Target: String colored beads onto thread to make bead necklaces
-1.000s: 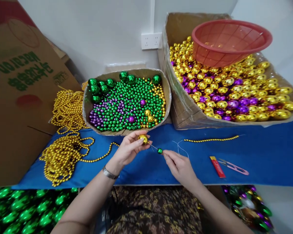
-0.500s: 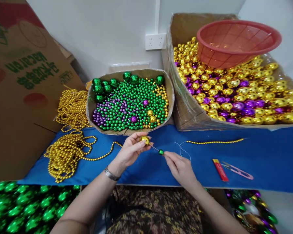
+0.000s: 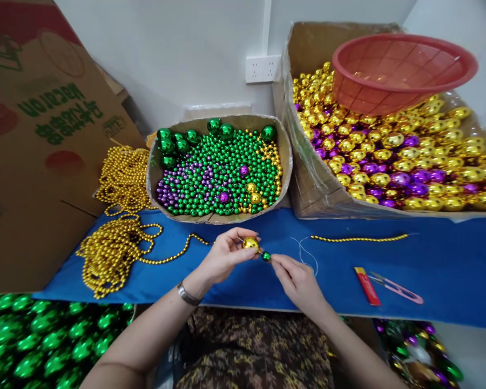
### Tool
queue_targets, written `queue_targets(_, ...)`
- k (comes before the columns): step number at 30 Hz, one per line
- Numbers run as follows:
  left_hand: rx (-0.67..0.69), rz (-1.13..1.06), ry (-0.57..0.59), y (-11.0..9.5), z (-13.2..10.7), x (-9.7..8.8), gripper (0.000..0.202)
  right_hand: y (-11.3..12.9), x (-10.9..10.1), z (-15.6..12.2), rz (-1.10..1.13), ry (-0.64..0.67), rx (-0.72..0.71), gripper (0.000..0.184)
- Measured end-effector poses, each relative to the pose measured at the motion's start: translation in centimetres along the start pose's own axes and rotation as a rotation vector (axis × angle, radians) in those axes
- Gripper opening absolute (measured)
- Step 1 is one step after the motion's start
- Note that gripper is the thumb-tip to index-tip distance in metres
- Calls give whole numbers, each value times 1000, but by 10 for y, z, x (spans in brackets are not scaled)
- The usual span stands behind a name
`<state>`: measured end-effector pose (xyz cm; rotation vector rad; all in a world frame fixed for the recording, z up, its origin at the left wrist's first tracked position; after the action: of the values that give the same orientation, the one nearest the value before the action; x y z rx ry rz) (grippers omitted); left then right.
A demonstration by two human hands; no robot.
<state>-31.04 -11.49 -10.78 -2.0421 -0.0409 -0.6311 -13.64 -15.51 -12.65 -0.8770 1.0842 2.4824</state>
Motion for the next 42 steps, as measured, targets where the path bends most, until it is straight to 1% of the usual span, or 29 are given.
queue_targets(2,-18,-24,5,2,0,1,35,0,1,2,55,32,56,23)
queue_targets(4,-2,-41,-23,2,0,0,34,-1,3,2,89,73,111,23)
queue_targets(6,24,-34,-42,2,-1,-1,34,-1,5,2,133,103,131,23)
queue_targets(9,41,39,-13,1,-6,0,36,-1,7,4,206,120,134,26)
queue_targets(11,80,151,22,-6,-9,-1,41,0,5,5,235,102,136,26)
queue_targets(12,124,231,18,-13,-9,-2,42,0,3,6,237,84,136,25)
queue_targets(13,184,328,-16,-22,-9,-6,42,-1,0,7,232,62,137,24)
queue_targets(14,254,440,-86,-33,-7,-11,40,-1,-3,7,222,39,141,23)
queue_targets(17,434,861,-390,-69,10,-30,28,-4,-11,8,196,-13,160,22)
queue_targets(18,468,1026,-448,-79,20,-35,25,-4,-12,8,191,-21,164,22)
queue_targets(20,483,1341,-506,-91,41,-43,21,-5,-13,8,181,-30,161,23)
queue_targets(22,455,1585,-550,-97,60,-50,22,-5,-13,8,168,-34,154,23)
queue_targets(23,424,1672,-560,-98,67,-53,23,-5,-14,8,163,-37,151,23)
queue_targets(25,350,1778,-544,-97,74,-59,26,-5,-14,7,157,-43,151,23)
queue_targets(27,294,1816,-512,-97,72,-64,29,-7,-15,6,160,-50,150,23)
queue_targets(32,209,1859,-498,-104,49,-75,26,-13,-14,2,177,-48,171,23)
queue_targets(34,208,1848,-478,-108,43,-77,24,-15,-12,3,181,-40,176,23)
queue_targets(36,251,1789,-481,-112,40,-76,25,-16,-11,4,188,-33,171,23)
queue_targets(38,293,1734,-532,-116,43,-74,27,-16,-9,6,199,-32,168,23)
queue_targets(39,293,1730,-569,-118,46,-74,27,-16,-9,7,201,-32,166,23)
queue_targets(42,216,1777,-689,-121,63,-76,26,-16,-10,10,194,-41,157,22)
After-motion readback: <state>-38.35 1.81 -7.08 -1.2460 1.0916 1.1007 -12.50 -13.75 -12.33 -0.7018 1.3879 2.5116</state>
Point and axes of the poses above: each hand's wrist, its own z-axis towards the middle knuckle, its own x-axis out of the palm, y = z × x, the point moved 4 cm from there along z, towards the middle knuckle, and after that the axes turned 15 degrees about -x, right-handed, at the moved point
